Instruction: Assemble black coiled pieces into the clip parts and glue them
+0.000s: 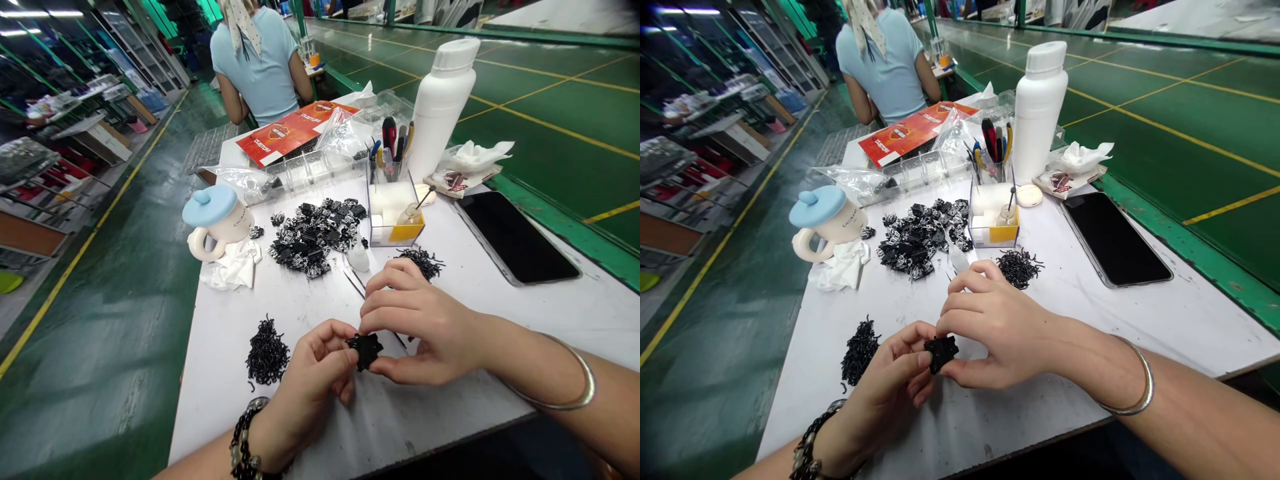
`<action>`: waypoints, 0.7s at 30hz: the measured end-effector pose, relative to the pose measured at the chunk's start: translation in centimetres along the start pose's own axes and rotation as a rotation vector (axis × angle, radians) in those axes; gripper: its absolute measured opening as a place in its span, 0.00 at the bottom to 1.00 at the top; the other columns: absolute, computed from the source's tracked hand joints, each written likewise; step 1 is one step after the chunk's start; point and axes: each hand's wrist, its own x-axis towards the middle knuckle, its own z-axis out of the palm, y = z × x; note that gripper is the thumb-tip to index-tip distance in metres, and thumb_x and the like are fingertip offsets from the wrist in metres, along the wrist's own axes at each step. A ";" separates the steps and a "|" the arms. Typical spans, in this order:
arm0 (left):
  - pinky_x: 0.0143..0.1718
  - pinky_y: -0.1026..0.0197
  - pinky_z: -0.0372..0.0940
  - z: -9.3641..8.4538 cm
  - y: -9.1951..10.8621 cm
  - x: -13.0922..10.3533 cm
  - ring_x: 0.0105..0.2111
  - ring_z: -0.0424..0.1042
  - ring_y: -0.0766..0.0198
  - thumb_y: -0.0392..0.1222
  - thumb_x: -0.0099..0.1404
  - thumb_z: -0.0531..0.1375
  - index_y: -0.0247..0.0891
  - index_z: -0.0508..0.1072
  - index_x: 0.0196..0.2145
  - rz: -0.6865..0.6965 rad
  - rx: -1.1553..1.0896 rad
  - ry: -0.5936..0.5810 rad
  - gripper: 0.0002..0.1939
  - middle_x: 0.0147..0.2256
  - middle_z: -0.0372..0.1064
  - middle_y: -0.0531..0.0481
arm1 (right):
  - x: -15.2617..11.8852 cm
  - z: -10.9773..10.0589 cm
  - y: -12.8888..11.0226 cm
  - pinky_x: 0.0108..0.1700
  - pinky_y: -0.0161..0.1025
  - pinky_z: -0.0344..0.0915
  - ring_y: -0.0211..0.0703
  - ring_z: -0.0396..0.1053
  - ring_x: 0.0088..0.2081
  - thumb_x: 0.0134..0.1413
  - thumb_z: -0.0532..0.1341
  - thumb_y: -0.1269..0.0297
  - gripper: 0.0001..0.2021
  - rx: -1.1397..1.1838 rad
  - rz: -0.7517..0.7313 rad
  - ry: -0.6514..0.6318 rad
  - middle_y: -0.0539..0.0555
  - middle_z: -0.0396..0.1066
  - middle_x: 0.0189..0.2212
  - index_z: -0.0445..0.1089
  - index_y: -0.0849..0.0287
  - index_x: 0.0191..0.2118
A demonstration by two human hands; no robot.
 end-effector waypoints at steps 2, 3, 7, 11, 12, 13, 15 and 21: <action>0.15 0.74 0.49 0.0 0.1 0.0 0.13 0.47 0.79 0.40 0.52 0.66 0.35 0.67 0.32 -0.015 -0.006 0.009 0.12 0.17 0.53 0.62 | 0.0 0.0 0.0 0.46 0.47 0.49 0.45 0.61 0.41 0.50 0.63 0.61 0.11 0.000 0.004 -0.004 0.50 0.71 0.32 0.66 0.60 0.37; 0.14 0.74 0.46 0.0 0.1 0.1 0.13 0.47 0.80 0.40 0.52 0.66 0.35 0.67 0.32 -0.022 -0.002 0.012 0.13 0.17 0.53 0.62 | 0.0 0.0 -0.1 0.46 0.47 0.49 0.45 0.61 0.42 0.50 0.63 0.61 0.11 0.000 0.004 -0.007 0.50 0.71 0.32 0.66 0.60 0.37; 0.13 0.74 0.41 0.0 0.2 0.0 0.13 0.46 0.80 0.41 0.52 0.66 0.35 0.66 0.32 -0.040 0.035 0.031 0.14 0.17 0.53 0.61 | -0.1 -0.1 -0.1 0.46 0.48 0.49 0.45 0.61 0.42 0.51 0.63 0.61 0.10 0.001 0.004 -0.014 0.50 0.71 0.32 0.66 0.60 0.37; 0.13 0.75 0.41 0.0 0.2 -0.1 0.13 0.44 0.80 0.41 0.51 0.67 0.35 0.65 0.32 -0.040 0.032 0.036 0.15 0.16 0.51 0.62 | -0.2 -0.1 0.0 0.46 0.48 0.49 0.45 0.61 0.41 0.51 0.63 0.61 0.10 0.014 0.009 -0.022 0.50 0.71 0.32 0.66 0.60 0.37; 0.13 0.75 0.41 0.0 0.2 -0.1 0.13 0.44 0.81 0.41 0.51 0.67 0.35 0.65 0.32 -0.040 0.028 0.037 0.15 0.16 0.52 0.62 | -0.2 -0.1 -0.1 0.46 0.48 0.49 0.45 0.61 0.41 0.51 0.63 0.61 0.10 0.016 0.010 -0.024 0.50 0.71 0.32 0.66 0.60 0.37; 0.13 0.75 0.42 0.1 0.2 -0.1 0.13 0.44 0.81 0.41 0.51 0.67 0.35 0.65 0.32 -0.041 0.022 0.036 0.15 0.17 0.53 0.62 | -0.1 0.0 -0.1 0.46 0.48 0.49 0.45 0.61 0.41 0.50 0.63 0.61 0.10 0.019 0.013 -0.024 0.51 0.71 0.32 0.66 0.61 0.37; 0.13 0.75 0.44 0.1 0.2 0.0 0.12 0.44 0.80 0.40 0.51 0.67 0.35 0.65 0.31 -0.048 -0.003 0.018 0.14 0.16 0.53 0.62 | 0.0 0.1 -0.1 0.46 0.48 0.50 0.45 0.61 0.41 0.49 0.63 0.62 0.10 0.040 0.024 -0.018 0.51 0.70 0.31 0.67 0.61 0.36; 0.18 0.69 0.62 -0.1 0.1 0.1 0.13 0.57 0.77 0.44 0.57 0.63 0.34 0.70 0.43 -0.033 -0.052 -0.149 0.17 0.27 0.71 0.50 | -0.2 -3.4 0.6 0.44 0.46 0.58 0.44 0.62 0.37 0.50 0.64 0.63 0.09 0.315 0.145 0.169 0.52 0.68 0.30 0.68 0.57 0.37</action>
